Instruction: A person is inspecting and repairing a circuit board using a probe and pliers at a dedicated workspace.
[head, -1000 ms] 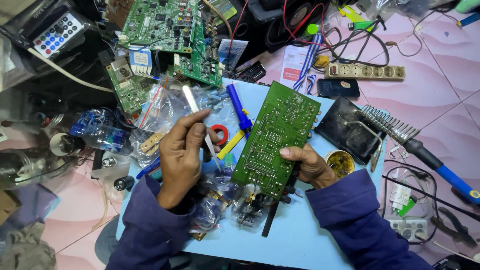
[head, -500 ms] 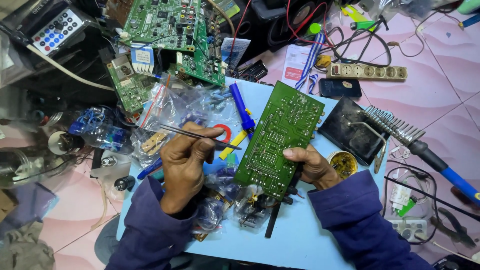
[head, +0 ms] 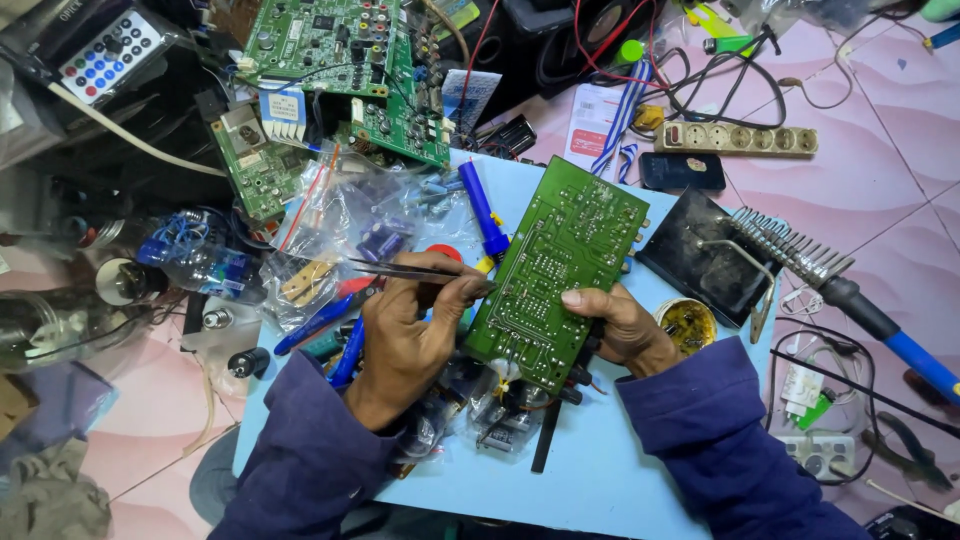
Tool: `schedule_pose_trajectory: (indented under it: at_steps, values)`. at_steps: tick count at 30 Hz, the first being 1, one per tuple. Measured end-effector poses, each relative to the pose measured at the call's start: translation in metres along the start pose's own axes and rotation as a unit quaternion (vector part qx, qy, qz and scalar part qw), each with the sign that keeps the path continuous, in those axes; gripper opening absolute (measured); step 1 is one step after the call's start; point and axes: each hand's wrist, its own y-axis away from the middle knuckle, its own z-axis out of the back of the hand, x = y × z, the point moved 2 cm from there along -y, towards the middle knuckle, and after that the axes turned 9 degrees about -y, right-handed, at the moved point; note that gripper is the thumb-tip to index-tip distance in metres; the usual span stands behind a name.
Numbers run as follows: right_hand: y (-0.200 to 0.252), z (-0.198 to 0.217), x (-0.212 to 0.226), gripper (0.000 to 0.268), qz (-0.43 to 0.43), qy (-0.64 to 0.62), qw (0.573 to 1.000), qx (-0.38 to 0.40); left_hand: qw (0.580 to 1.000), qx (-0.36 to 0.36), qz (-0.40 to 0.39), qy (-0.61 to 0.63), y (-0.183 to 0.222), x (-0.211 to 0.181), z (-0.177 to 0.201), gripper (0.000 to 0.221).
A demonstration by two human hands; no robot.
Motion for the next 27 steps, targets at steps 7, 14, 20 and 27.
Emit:
schedule_pose_trajectory:
  at_steps: [7, 14, 20, 27]
  values:
    - [-0.004, -0.067, 0.020, 0.057, 0.015, 0.013, 1.000, -0.004, 0.997, -0.047, 0.062, 0.019, 0.008, 0.017, -0.007, 0.019]
    - [0.000, -0.066, 0.018, 0.056, 0.017, 0.019, 1.000, -0.006, 0.997, -0.059, 0.047, -0.010, 0.006, 0.009, -0.006, 0.016]
    - [0.000, -0.065, 0.015, 0.055, 0.022, 0.023, 0.999, -0.007, 0.998, -0.039, 0.006, -0.041, 0.007, 0.005, -0.011, 0.006]
    - [-0.002, -0.062, 0.012, 0.055, 0.021, 0.028, 0.999, -0.011, 0.999, -0.037, 0.006, -0.036, 0.009, 0.007, -0.014, 0.005]
